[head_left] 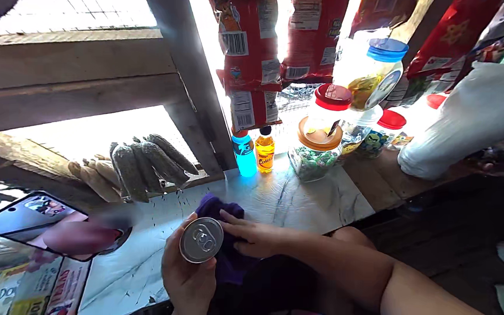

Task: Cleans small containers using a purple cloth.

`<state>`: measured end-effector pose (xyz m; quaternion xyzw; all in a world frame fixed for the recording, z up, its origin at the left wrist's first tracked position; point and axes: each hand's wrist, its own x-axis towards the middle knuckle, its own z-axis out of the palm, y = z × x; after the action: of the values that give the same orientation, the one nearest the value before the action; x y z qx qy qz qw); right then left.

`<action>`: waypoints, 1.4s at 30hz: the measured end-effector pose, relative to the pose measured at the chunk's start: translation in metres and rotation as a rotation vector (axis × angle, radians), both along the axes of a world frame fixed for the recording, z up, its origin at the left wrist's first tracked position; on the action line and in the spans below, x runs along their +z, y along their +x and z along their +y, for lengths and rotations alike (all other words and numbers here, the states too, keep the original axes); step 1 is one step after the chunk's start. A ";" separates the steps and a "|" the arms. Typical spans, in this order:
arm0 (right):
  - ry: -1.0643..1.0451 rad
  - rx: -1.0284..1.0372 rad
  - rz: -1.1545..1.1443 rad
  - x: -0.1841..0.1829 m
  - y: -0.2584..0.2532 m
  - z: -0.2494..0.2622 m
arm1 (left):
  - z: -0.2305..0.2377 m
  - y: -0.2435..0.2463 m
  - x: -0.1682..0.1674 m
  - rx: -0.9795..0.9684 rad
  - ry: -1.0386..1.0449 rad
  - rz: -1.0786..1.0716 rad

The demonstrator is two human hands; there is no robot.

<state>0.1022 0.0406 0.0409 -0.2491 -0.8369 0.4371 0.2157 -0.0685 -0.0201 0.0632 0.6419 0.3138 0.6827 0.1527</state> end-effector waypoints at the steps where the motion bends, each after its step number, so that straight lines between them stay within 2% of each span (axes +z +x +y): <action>1: -0.005 -0.033 0.071 0.002 0.000 0.002 | 0.001 0.003 -0.004 -0.024 -0.025 -0.024; 4: -0.092 -0.222 0.231 0.007 0.009 0.017 | 0.003 0.011 -0.015 -0.059 -0.265 -0.311; 7: -0.385 -0.294 0.347 0.020 0.021 0.024 | 0.011 0.014 -0.009 -0.156 -0.595 -0.631; 9: -0.547 -0.258 0.395 0.027 0.023 0.021 | 0.017 0.013 -0.009 -0.323 -0.710 -0.755; 12: -0.673 -0.091 0.454 0.024 0.017 0.014 | 0.020 0.015 -0.011 -0.550 -0.794 -0.923; 15: -0.693 0.030 0.481 0.023 0.018 0.011 | 0.021 0.016 -0.010 -0.749 -0.824 -0.961; 20: -0.823 0.168 0.483 0.028 0.032 0.015 | 0.026 0.011 -0.014 -1.227 -0.945 -0.787; 22: -0.809 0.178 0.459 0.031 0.034 0.016 | 0.024 0.017 -0.015 -1.184 -0.953 -0.793; 23: -0.755 0.143 0.468 0.032 0.034 0.015 | 0.022 0.019 -0.016 -1.094 -0.938 -0.791; 26: -0.482 0.098 0.498 0.032 0.034 0.017 | 0.016 0.026 -0.021 -0.656 -0.904 -0.666; 29: -0.302 -0.077 0.506 0.037 0.035 0.017 | 0.017 0.025 -0.025 -0.446 -0.922 -0.503; 33: -0.418 -0.410 0.514 0.043 0.037 0.023 | 0.013 0.018 -0.026 -0.355 -0.998 -0.380; 39: 0.013 -0.808 0.329 0.032 0.059 0.041 | 0.005 0.021 -0.025 -0.302 -1.115 -0.272; 42: 0.116 -0.951 0.280 0.024 0.065 0.047 | 0.006 0.024 -0.023 -0.314 -1.133 -0.229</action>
<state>0.1676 0.0877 0.0644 -0.5296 -0.6165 0.2725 0.5150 -0.0449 -0.0140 0.0398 0.4218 0.5118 0.4430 0.6032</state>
